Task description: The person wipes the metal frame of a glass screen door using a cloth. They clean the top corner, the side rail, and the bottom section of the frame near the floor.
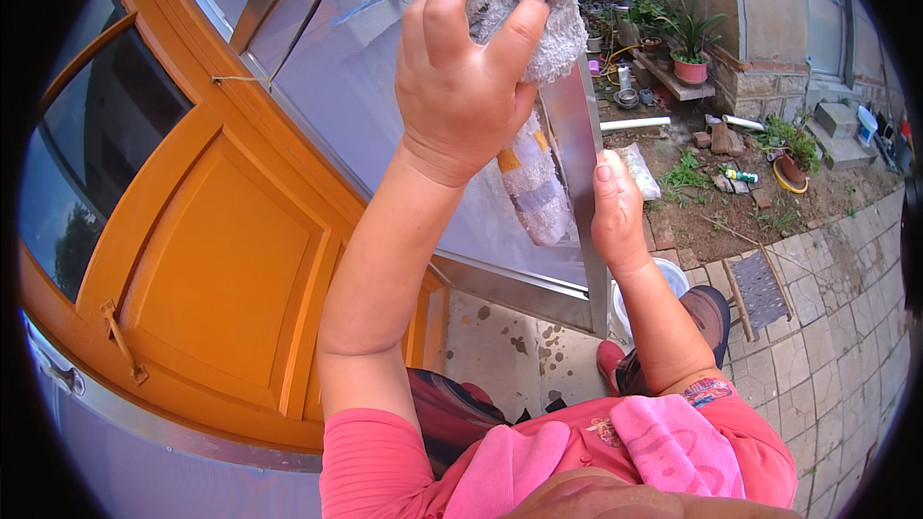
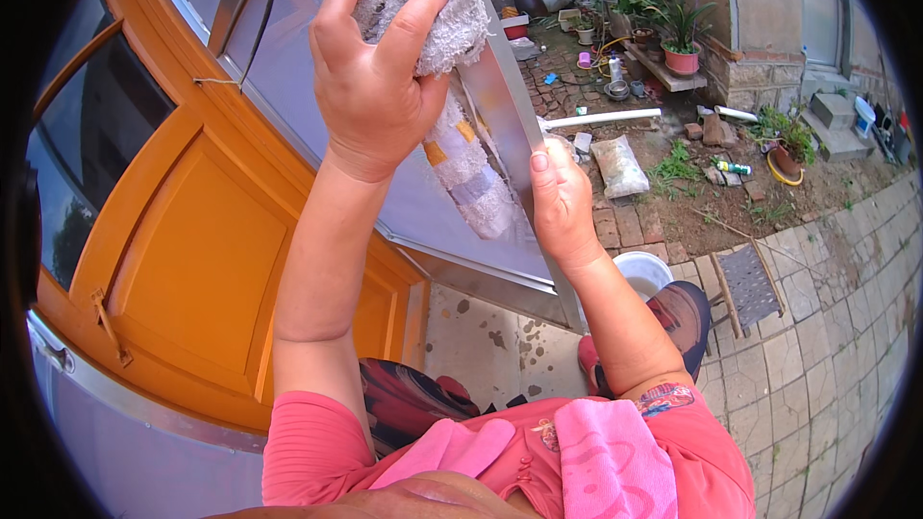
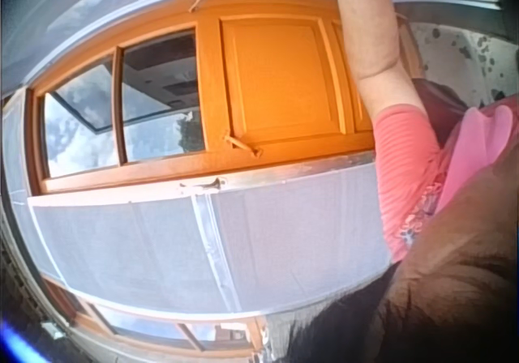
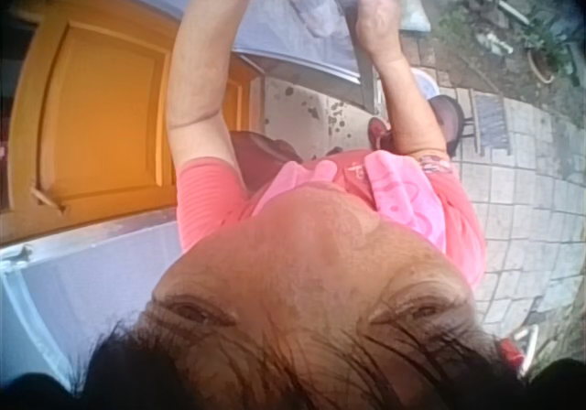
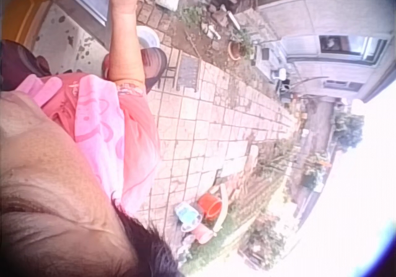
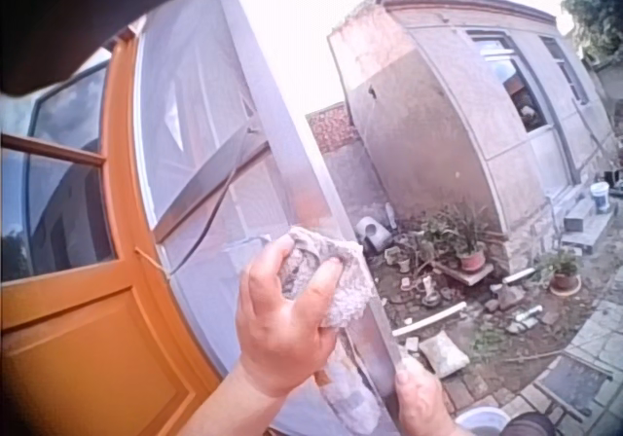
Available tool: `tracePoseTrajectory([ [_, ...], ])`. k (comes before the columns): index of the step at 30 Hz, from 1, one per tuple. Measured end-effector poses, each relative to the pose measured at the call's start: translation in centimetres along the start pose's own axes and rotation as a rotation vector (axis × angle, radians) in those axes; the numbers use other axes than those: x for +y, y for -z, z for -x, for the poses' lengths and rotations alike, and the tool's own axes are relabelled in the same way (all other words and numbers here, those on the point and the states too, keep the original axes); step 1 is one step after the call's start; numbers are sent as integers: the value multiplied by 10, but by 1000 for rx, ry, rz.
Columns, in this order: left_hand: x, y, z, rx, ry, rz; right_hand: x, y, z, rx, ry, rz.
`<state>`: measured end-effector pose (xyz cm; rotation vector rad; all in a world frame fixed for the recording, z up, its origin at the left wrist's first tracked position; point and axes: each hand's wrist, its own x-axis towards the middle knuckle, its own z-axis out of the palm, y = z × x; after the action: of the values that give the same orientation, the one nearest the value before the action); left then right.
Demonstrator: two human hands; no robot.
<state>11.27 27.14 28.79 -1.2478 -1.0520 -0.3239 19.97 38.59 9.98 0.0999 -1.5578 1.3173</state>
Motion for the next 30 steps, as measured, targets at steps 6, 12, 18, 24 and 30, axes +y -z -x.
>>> tracePoseTrajectory([
  [6,8,6,0,-106,123,-27,5,0,0,18,-9,-2],
  [12,3,11,-9,-161,101,-73,4,-5,1,35,18,-6],
  [18,0,12,-41,-102,137,-93,3,-5,1,15,-56,-39],
  [24,23,14,-3,-327,245,-33,8,-5,-3,31,-28,12],
  [30,5,12,-30,-176,167,-115,6,-6,0,34,-42,29],
])
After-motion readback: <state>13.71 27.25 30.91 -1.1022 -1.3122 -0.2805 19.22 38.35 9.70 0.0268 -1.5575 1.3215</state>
